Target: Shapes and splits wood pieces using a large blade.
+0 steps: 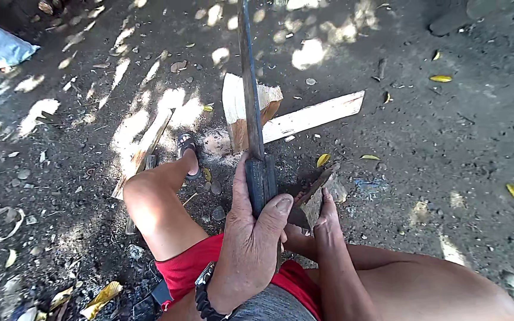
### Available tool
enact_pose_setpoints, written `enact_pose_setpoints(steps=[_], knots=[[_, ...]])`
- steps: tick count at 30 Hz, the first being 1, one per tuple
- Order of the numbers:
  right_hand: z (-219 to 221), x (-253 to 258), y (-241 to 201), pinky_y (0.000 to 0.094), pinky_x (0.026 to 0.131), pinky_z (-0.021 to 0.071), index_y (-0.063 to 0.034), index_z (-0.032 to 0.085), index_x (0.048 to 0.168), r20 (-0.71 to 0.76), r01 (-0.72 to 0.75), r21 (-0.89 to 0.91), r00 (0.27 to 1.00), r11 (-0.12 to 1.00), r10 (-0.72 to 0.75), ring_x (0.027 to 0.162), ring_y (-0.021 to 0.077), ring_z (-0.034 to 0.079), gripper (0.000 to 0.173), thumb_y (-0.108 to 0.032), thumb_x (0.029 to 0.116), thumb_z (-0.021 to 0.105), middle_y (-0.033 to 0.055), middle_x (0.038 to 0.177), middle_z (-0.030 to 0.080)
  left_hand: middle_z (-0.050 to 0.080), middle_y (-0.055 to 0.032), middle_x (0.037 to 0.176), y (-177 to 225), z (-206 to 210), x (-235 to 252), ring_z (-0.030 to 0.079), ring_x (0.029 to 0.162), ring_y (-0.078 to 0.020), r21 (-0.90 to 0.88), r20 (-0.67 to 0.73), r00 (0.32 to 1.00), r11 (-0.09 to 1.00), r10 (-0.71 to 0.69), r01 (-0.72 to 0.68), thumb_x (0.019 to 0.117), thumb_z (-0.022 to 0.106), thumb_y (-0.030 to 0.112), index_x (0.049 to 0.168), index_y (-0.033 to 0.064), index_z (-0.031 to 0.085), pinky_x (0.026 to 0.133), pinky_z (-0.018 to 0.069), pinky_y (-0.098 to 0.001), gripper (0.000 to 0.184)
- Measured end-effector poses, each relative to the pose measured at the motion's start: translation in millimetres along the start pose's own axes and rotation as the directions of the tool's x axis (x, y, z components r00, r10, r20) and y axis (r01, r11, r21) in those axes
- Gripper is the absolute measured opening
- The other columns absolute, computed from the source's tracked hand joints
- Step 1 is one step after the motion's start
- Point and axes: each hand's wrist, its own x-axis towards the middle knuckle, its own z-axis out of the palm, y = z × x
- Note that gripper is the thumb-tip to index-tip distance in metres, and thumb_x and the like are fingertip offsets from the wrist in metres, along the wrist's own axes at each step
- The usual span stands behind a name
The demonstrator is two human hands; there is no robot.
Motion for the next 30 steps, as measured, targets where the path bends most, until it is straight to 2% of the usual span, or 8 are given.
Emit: enact_pose_setpoints(steps=[7, 10, 13, 17, 20, 22, 27, 30], knots=[[3.7, -1.3, -1.1, 0.0445, 0.070, 0.0628, -0.0113, 0.054, 0.122, 0.022, 0.055, -0.035, 0.998, 0.998, -0.054, 0.079, 0.0227, 0.071, 0.051, -0.058, 0.1016, 0.048, 0.0113, 0.094, 0.068, 0.060, -0.0101, 0.087, 16.2, -4.4, 1.6, 0.062, 0.064, -0.0204, 0.047, -0.002, 0.997, 0.996, -0.074, 0.074, 0.1057, 0.056, 0.021, 0.166, 0.0258, 0.015, 0.054, 0.0587, -0.0331, 0.073], [1.8, -8.9, -2.3, 0.0434, 0.081, 0.0623, -0.0141, 0.054, 0.132, 0.079, 0.086, -0.041, 0.993, 0.995, -0.082, 0.095, 0.0213, 0.072, 0.049, -0.053, 0.1022, 0.052, 0.0102, 0.110, 0.069, 0.060, -0.0101, 0.088, 21.3, -8.9, 3.5, 0.062, 0.064, -0.0203, 0.079, 0.006, 0.997, 0.993, -0.083, 0.083, 0.1057, 0.057, 0.021, 0.166, 0.0271, 0.015, 0.054, 0.0586, -0.0329, 0.074], [57.2, -57.8, -5.0, 0.0356, 0.061, 0.0611, -0.0127, 0.053, 0.117, -0.180, 0.057, -0.035, 0.982, 0.998, -0.062, 0.074, 0.0191, 0.070, 0.034, -0.044, 0.1045, 0.049, 0.0103, 0.091, 0.065, 0.060, -0.0099, 0.087, 25.2, -14.0, 4.5, 0.062, 0.064, -0.0200, 0.088, 0.023, 0.995, 0.991, -0.100, 0.097, 0.1058, 0.056, 0.022, 0.166, 0.0257, 0.016, 0.054, 0.0584, -0.0323, 0.072], [7.6, -5.5, 0.3, 0.0436, 0.068, 0.0634, -0.0119, 0.053, 0.124, 0.018, 0.055, -0.038, 0.998, 0.998, -0.055, 0.080, 0.0231, 0.072, 0.049, -0.055, 0.1019, 0.049, 0.0114, 0.097, 0.067, 0.061, -0.0100, 0.088, 26.6, -17.0, 5.0, 0.062, 0.064, -0.0199, 0.086, 0.048, 0.994, 0.992, -0.101, 0.096, 0.1060, 0.056, 0.022, 0.165, 0.0250, 0.018, 0.055, 0.0585, -0.0324, 0.071], [9.3, -9.0, 4.5, 0.0402, 0.071, 0.0638, -0.0158, 0.057, 0.121, 0.016, 0.099, -0.087, 0.995, 0.991, -0.098, 0.082, 0.0188, 0.073, 0.044, -0.055, 0.1018, 0.050, 0.0070, 0.096, 0.071, 0.062, -0.0099, 0.089, 26.4, -19.2, 4.6, 0.063, 0.065, -0.0194, 0.093, 0.064, 0.992, 0.991, -0.105, 0.099, 0.1059, 0.057, 0.022, 0.166, 0.0243, 0.016, 0.056, 0.0589, -0.0324, 0.072], [26.6, -33.4, 8.3, 0.0344, 0.069, 0.0628, -0.0188, 0.055, 0.122, -0.013, 0.122, -0.133, 0.992, 0.984, -0.125, 0.080, 0.0146, 0.072, 0.039, -0.052, 0.1050, 0.043, 0.0035, 0.095, 0.069, 0.061, -0.0089, 0.089, 24.9, -18.9, 3.6, 0.062, 0.065, -0.0184, 0.094, 0.066, 0.992, 0.990, -0.109, 0.103, 0.1057, 0.057, 0.022, 0.166, 0.0243, 0.016, 0.056, 0.0585, -0.0317, 0.073], [20.3, -23.6, 5.6, 0.0385, 0.064, 0.0630, -0.0136, 0.053, 0.122, -0.001, 0.099, -0.124, 0.995, 0.987, -0.100, 0.075, 0.0190, 0.071, 0.045, -0.053, 0.1056, 0.041, 0.0085, 0.091, 0.067, 0.062, -0.0084, 0.091, 14.1, -16.4, 1.4, 0.062, 0.066, -0.0175, 0.076, 0.076, 0.993, 0.994, -0.086, 0.080, 0.1054, 0.058, 0.021, 0.166, 0.0227, 0.015, 0.057, 0.0590, -0.0314, 0.074], [17.8, -30.4, 11.8, 0.0377, 0.069, 0.0630, -0.0137, 0.052, 0.133, 0.022, 0.152, -0.185, 0.988, 0.971, -0.151, 0.081, 0.0201, 0.071, 0.049, -0.053, 0.1059, 0.043, 0.0106, 0.100, 0.069, 0.062, -0.0084, 0.094, 5.4, -13.1, -0.7, 0.062, 0.067, -0.0164, 0.082, 0.078, 0.996, 0.996, -0.045, 0.039, 0.1045, 0.059, 0.020, 0.166, 0.0193, 0.014, 0.058, 0.0586, -0.0303, 0.076]])
